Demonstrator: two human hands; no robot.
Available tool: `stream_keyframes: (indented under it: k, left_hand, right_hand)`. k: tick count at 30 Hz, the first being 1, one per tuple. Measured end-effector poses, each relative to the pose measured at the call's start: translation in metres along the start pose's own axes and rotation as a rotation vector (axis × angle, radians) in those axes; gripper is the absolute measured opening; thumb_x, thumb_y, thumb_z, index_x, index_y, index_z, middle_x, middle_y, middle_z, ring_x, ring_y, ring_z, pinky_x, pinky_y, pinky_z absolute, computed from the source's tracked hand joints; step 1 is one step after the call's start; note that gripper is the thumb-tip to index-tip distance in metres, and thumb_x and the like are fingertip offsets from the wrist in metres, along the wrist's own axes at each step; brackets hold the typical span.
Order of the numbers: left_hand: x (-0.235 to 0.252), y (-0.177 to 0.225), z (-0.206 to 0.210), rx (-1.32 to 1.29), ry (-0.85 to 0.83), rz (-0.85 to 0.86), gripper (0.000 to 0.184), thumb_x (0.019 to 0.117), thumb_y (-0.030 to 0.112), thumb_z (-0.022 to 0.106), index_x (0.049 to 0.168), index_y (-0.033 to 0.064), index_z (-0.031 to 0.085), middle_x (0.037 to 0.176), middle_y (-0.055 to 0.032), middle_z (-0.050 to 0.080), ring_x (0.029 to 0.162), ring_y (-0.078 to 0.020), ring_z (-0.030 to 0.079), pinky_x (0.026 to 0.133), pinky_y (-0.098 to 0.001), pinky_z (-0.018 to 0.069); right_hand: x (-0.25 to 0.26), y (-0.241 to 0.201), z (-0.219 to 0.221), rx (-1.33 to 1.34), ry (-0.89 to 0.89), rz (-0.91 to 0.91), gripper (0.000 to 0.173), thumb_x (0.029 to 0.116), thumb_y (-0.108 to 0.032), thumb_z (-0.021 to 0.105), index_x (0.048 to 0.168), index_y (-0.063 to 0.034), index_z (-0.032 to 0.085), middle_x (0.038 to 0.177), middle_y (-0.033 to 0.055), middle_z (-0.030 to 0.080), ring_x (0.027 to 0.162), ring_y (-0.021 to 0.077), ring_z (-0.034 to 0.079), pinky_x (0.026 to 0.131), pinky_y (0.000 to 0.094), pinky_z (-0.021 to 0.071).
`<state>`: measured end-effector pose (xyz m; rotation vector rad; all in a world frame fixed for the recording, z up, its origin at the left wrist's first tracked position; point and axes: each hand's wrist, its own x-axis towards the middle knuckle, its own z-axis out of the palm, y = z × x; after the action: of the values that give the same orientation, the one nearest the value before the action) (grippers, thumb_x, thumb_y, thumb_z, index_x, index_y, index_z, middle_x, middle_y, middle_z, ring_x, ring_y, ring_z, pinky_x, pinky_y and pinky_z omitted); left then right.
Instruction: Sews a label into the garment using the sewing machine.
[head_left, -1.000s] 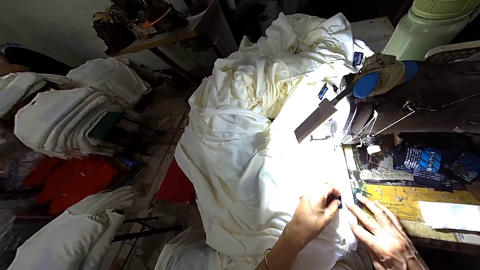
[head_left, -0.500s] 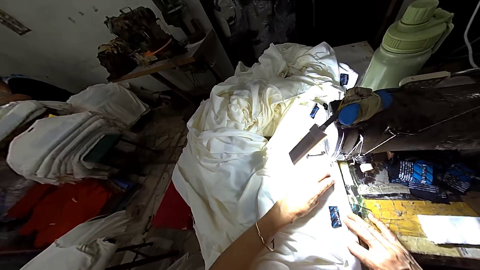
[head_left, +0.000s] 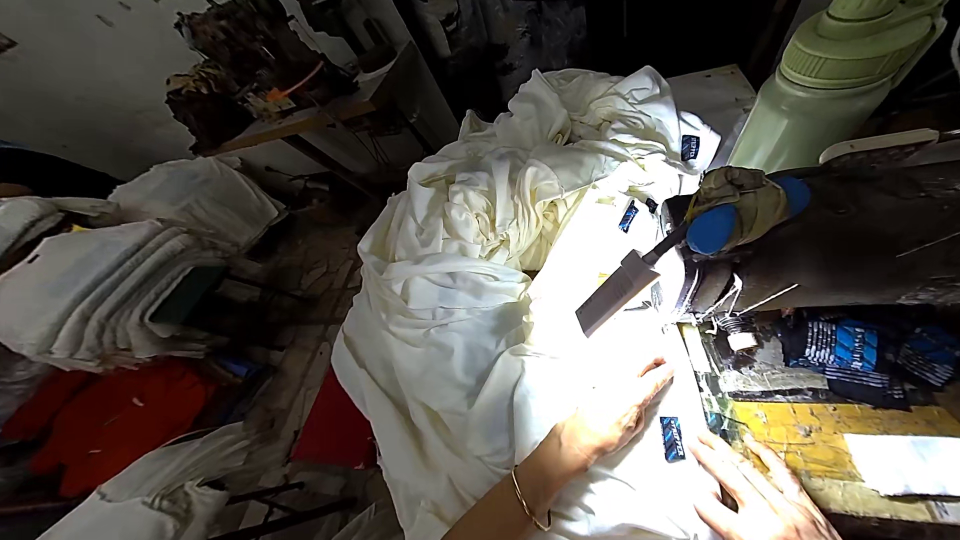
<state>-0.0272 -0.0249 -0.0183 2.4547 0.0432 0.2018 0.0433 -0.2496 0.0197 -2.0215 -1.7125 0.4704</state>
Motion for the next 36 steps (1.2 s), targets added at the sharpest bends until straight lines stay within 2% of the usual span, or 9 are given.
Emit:
stream_keyframes:
  k: [5,9,11,15,20,24,32,34,36]
  left_hand:
    - [0.002,-0.007,0.005,0.071,0.079,0.072,0.04,0.0915,-0.006,0.057,0.128,0.0022,0.07,0.133,-0.0147,0.067,0.12,-0.0244,0.066,0.1,-0.0378,0.0535]
    - [0.005,-0.014,0.006,0.064,0.045,0.056,0.04,0.0946,-0.003,0.056,0.132,0.0028,0.067,0.139,-0.0132,0.063,0.128,-0.0236,0.061,0.107,-0.0389,0.0489]
    - [0.01,-0.018,0.005,0.101,0.033,0.067,0.041,0.0929,-0.003,0.057,0.132,0.004,0.068,0.14,-0.0118,0.063,0.128,-0.0228,0.061,0.106,-0.0387,0.0487]
    - [0.016,-0.02,-0.001,0.07,0.059,0.093,0.04,0.0912,-0.007,0.058,0.128,0.0011,0.069,0.132,-0.0151,0.066,0.123,-0.0238,0.063,0.103,-0.0353,0.0505]
    - [0.009,-0.02,0.0,-0.029,0.065,0.091,0.041,0.0929,-0.006,0.057,0.13,0.006,0.069,0.133,-0.0162,0.064,0.123,-0.0245,0.063,0.104,-0.036,0.0503]
    - [0.006,-0.021,-0.003,-0.066,0.026,0.05,0.039,0.0946,-0.005,0.055,0.128,0.0069,0.071,0.133,-0.0169,0.065,0.124,-0.0264,0.063,0.102,-0.04,0.0518]
    - [0.007,-0.027,-0.001,-0.025,0.01,0.055,0.036,0.0953,-0.002,0.056,0.126,0.0087,0.071,0.135,-0.0142,0.064,0.118,-0.0255,0.066,0.092,-0.0409,0.0564]
    - [0.009,-0.025,-0.001,0.012,0.056,0.11,0.035,0.0967,-0.001,0.056,0.127,0.0067,0.071,0.138,-0.015,0.063,0.126,-0.0254,0.063,0.101,-0.0387,0.0526]
    - [0.013,-0.023,-0.003,0.029,0.08,0.207,0.037,0.0959,-0.001,0.056,0.129,0.0059,0.07,0.143,-0.0145,0.061,0.135,-0.0261,0.056,0.114,-0.0382,0.0427]
  right_hand:
    - [0.004,-0.003,-0.004,0.03,-0.008,0.019,0.021,0.0948,0.004,0.056,0.105,-0.001,0.074,0.132,0.032,0.063,0.129,0.0515,0.056,0.106,0.0765,0.0318]
    - [0.008,0.003,-0.003,-0.01,0.0,0.007,0.02,0.0951,0.002,0.057,0.104,-0.0024,0.074,0.13,0.031,0.064,0.129,0.05,0.057,0.105,0.0752,0.0345]
    - [0.012,0.006,-0.004,-0.036,-0.011,-0.001,0.02,0.0961,0.001,0.056,0.105,-0.0034,0.074,0.131,0.0302,0.064,0.129,0.0494,0.057,0.105,0.074,0.0353]
    - [0.016,0.01,-0.005,-0.057,-0.023,-0.005,0.021,0.0974,-0.001,0.055,0.105,-0.0045,0.074,0.132,0.0299,0.063,0.13,0.0488,0.057,0.106,0.0728,0.0357]
    - [0.016,0.009,-0.006,-0.041,-0.016,-0.003,0.021,0.0964,0.0,0.057,0.106,-0.0041,0.075,0.13,0.0301,0.064,0.129,0.0498,0.057,0.105,0.0726,0.0368]
    - [0.015,0.01,-0.005,-0.051,-0.007,-0.006,0.019,0.0968,-0.002,0.057,0.105,-0.0043,0.074,0.131,0.0292,0.065,0.13,0.0489,0.057,0.105,0.0721,0.0369]
    - [0.019,0.009,-0.011,-0.041,-0.071,0.012,0.019,0.0964,0.0,0.056,0.104,-0.0028,0.073,0.133,0.0311,0.063,0.131,0.0502,0.056,0.105,0.0727,0.0357]
    - [0.02,0.01,-0.011,-0.04,-0.068,0.009,0.019,0.0974,-0.001,0.056,0.105,-0.0035,0.074,0.133,0.0308,0.063,0.13,0.05,0.056,0.105,0.0719,0.0362]
    - [0.021,0.01,-0.012,-0.047,-0.074,0.011,0.019,0.0972,-0.001,0.056,0.104,-0.0042,0.074,0.132,0.0305,0.063,0.131,0.0494,0.056,0.106,0.0722,0.0359]
